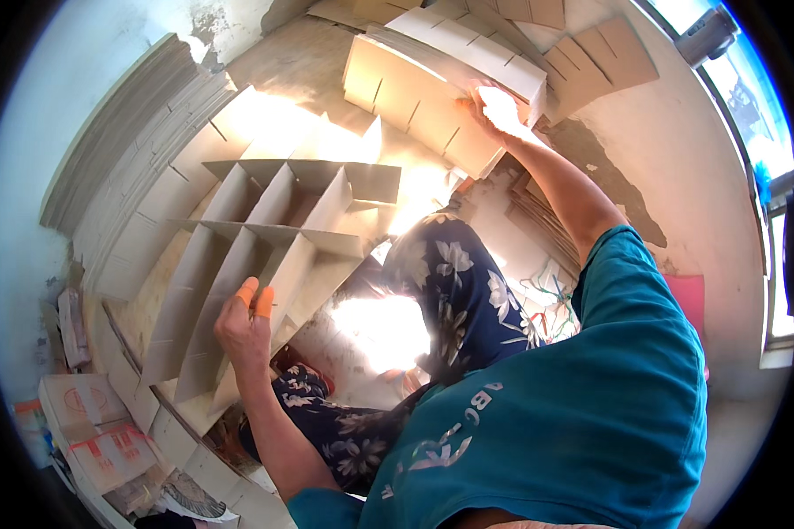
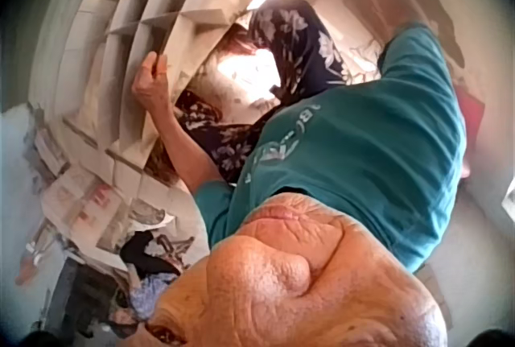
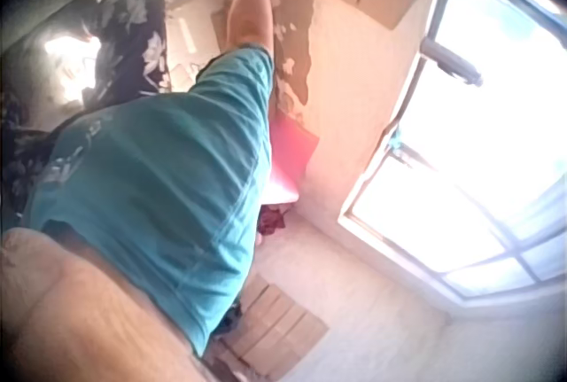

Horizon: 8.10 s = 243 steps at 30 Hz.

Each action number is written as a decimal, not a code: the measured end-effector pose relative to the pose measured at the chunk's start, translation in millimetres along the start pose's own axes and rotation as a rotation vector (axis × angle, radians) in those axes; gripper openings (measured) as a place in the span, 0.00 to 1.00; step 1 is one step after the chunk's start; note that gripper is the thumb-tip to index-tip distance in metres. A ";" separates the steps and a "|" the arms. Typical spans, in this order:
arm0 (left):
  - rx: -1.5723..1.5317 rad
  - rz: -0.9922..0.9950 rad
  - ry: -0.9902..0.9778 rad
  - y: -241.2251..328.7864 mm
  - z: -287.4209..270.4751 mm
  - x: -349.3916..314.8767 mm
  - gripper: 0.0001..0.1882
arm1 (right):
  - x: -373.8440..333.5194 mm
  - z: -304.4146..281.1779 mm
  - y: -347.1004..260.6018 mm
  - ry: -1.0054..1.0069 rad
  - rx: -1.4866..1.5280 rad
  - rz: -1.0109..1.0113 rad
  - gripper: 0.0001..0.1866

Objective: The person sits on the floor and repeatedly picks up pre-cut cardboard pieces, aligns them, and folds them into box-like structures. They handle the pieces one at a time, stacking completed units nearby.

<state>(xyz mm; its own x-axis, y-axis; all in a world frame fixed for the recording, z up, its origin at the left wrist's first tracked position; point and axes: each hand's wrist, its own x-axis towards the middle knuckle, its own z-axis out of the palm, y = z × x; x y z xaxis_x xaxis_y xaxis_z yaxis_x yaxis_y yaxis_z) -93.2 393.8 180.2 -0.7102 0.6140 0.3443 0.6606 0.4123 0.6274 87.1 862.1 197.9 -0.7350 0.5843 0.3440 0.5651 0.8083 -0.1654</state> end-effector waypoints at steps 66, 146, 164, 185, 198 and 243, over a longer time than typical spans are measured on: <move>0.290 0.183 -0.046 -6.2 -30.0 -16.2 0.39 | -8.3 36.6 -224.9 0.113 0.536 -0.488 0.17; 0.071 -0.254 0.194 -44.8 -81.4 -99.3 0.07 | -105.6 -31.7 -429.8 -0.421 0.806 -0.840 0.09; 0.092 -0.377 0.129 -45.2 -83.6 -96.5 0.08 | -101.2 -0.8 -454.3 -0.405 0.433 -1.112 0.03; 0.501 -0.146 -0.045 -12.1 -80.2 -59.0 0.49 | 20.9 94.7 -395.1 -0.115 0.001 -0.778 0.35; 0.591 -0.044 -0.412 -38.1 -60.5 -31.2 0.20 | -95.4 -36.9 -346.5 -0.451 0.904 -1.214 0.14; -0.240 0.751 -0.357 234.4 231.0 37.3 0.15 | 180.4 -136.2 171.1 0.385 -0.752 -0.139 0.28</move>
<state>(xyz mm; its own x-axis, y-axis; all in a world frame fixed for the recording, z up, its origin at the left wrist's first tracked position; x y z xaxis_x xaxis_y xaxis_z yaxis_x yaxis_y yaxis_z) 91.3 668.8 178.7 0.0389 0.8583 0.5117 0.8263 -0.3156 0.4665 102.2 1095.9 357.5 -0.7145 0.3074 0.6285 0.6776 0.5278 0.5122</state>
